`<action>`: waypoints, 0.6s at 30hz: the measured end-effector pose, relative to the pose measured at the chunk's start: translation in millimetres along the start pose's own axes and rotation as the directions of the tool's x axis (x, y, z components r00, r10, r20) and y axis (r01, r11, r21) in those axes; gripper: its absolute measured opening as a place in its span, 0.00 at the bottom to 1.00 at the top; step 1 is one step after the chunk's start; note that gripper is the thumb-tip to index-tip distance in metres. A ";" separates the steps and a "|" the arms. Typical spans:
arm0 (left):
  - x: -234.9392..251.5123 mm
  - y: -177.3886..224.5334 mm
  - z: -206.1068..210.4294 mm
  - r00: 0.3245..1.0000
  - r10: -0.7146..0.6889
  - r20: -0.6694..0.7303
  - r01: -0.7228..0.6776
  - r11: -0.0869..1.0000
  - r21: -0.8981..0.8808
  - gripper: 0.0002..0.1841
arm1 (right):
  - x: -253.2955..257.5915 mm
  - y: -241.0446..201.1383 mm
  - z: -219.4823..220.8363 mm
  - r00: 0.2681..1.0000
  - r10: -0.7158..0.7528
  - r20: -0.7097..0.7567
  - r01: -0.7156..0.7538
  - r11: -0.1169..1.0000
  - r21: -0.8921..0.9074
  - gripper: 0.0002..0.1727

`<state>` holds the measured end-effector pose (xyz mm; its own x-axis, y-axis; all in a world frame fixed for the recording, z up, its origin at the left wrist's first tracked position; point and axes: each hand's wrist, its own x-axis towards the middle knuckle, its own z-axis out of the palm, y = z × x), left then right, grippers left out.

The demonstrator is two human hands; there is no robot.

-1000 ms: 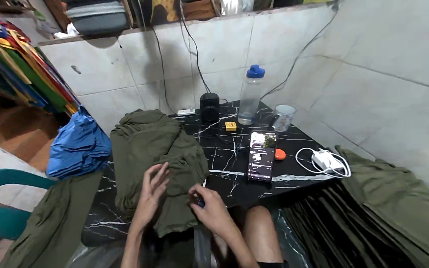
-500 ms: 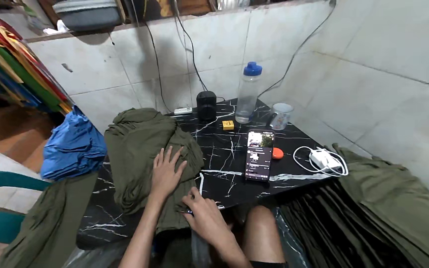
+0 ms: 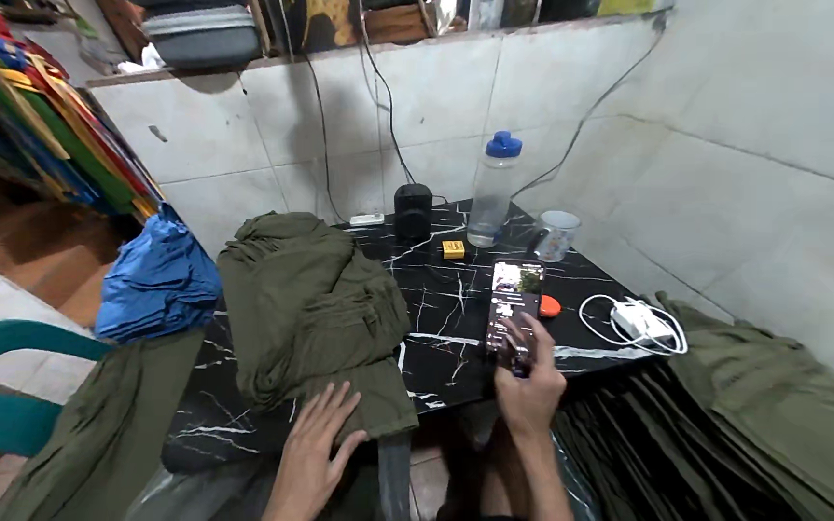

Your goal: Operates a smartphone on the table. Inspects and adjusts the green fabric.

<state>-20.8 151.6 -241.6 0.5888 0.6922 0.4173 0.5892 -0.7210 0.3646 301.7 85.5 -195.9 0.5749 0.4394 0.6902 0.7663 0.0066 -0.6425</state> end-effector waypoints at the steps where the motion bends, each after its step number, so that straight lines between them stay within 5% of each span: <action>1: -4.8 -3.2 -0.3 0.999 0.018 -0.033 -0.018 1.000 -0.005 0.28 | 0.8 5.4 -3.3 0.999 0.005 -0.033 -0.006 1.000 -0.017 0.32; 7: -19.7 -13.8 6.0 0.985 0.039 -0.169 -0.053 0.995 -0.080 0.17 | 1.5 22.5 -8.0 1.000 0.017 0.023 -0.014 0.991 -0.135 0.37; 18: -33.4 -0.9 6.6 0.971 -0.023 -0.238 -0.005 0.993 -0.116 0.16 | 0.0 25.3 -7.6 0.999 0.040 -0.006 -0.040 0.994 -0.100 0.43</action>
